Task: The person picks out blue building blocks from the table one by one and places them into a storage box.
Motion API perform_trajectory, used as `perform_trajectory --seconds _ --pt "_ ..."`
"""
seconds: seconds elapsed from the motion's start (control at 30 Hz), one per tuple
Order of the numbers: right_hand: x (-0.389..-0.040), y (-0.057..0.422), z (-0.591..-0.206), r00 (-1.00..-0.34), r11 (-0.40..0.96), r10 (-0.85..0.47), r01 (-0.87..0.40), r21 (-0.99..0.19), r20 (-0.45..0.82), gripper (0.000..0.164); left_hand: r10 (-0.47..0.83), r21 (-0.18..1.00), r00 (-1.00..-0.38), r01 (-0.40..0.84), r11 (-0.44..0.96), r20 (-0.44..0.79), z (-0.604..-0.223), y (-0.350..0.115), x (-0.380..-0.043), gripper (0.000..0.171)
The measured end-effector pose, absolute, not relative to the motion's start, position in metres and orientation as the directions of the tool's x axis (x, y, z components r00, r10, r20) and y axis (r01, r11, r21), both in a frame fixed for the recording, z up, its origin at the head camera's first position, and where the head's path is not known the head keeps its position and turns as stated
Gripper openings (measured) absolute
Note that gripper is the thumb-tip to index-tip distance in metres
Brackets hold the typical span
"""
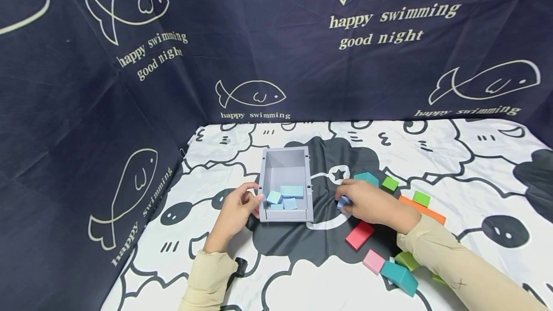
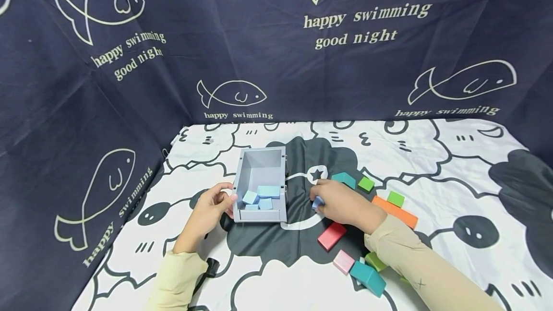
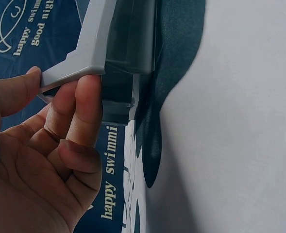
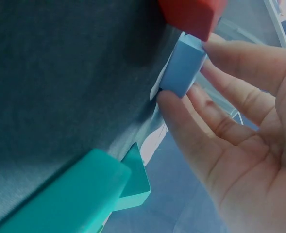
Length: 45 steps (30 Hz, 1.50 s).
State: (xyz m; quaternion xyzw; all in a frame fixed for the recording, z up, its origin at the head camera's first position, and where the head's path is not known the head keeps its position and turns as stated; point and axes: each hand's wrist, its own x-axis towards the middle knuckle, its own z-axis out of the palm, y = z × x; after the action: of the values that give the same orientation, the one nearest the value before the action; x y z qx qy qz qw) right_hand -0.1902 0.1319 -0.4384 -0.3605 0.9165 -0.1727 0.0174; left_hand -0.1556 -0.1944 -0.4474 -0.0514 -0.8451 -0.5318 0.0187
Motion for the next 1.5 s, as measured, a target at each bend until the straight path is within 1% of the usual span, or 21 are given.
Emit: perform_trajectory --seconds 0.17,0.23,0.4,0.47,0.53,0.7,0.83,1.1,1.2,1.3,1.5 --pt "-0.190 0.132 -0.439 -0.735 0.675 -0.670 -0.661 -0.326 0.105 0.022 0.070 0.895 -0.994 0.109 0.433 0.087 -0.448 -0.194 -0.156 0.023" --pt "-0.190 0.132 -0.439 -0.733 0.672 -0.671 -0.666 -0.323 0.114 0.021 0.069 0.891 -0.994 0.106 0.441 0.084 -0.440 -0.191 -0.152 0.022" --pt "-0.193 0.132 -0.436 -0.737 0.660 -0.648 -0.669 -0.341 0.191 0.018 0.068 0.890 -0.995 0.098 0.445 0.075 -0.440 -0.192 -0.154 0.024" --pt "-0.196 0.133 -0.434 -0.740 0.656 -0.632 -0.668 -0.350 0.229 0.018 0.074 0.890 -0.994 0.107 0.442 0.083 -0.449 -0.196 -0.158 0.024" --pt "-0.198 0.134 -0.433 -0.746 0.658 -0.615 -0.664 -0.356 0.255 0.017 0.080 0.889 -0.992 0.121 0.442 0.095 -0.449 -0.196 -0.158 0.024" --pt "-0.202 0.136 -0.425 -0.763 0.674 -0.586 -0.646 -0.360 0.273 0.018 0.081 0.888 -0.992 0.122 0.443 0.096 -0.449 -0.197 -0.158 0.024" --pt "-0.203 0.136 -0.417 -0.769 0.677 -0.568 -0.640 -0.364 0.294 0.018 0.065 0.889 -0.995 0.097 0.448 0.076 -0.449 -0.197 -0.158 0.024" --pt "-0.204 0.131 -0.404 -0.775 0.681 -0.562 -0.631 -0.370 0.288 0.018 0.062 0.886 -0.996 0.090 0.456 0.070 -0.420 -0.185 -0.141 0.023" --pt "-0.205 0.127 -0.400 -0.771 0.672 -0.562 -0.636 -0.379 0.299 0.019 0.064 0.886 -0.996 0.088 0.456 0.066 -0.418 -0.184 -0.141 0.023" --pt "-0.205 0.122 -0.395 -0.764 0.661 -0.563 -0.645 -0.384 0.316 0.020 0.065 0.885 -0.995 0.092 0.456 0.070 -0.419 -0.184 -0.141 0.023" --pt "-0.205 0.108 -0.388 -0.751 0.628 -0.566 -0.660 -0.412 0.340 0.020 0.056 0.891 -0.997 0.078 0.448 0.059 -0.442 -0.192 -0.153 0.024"
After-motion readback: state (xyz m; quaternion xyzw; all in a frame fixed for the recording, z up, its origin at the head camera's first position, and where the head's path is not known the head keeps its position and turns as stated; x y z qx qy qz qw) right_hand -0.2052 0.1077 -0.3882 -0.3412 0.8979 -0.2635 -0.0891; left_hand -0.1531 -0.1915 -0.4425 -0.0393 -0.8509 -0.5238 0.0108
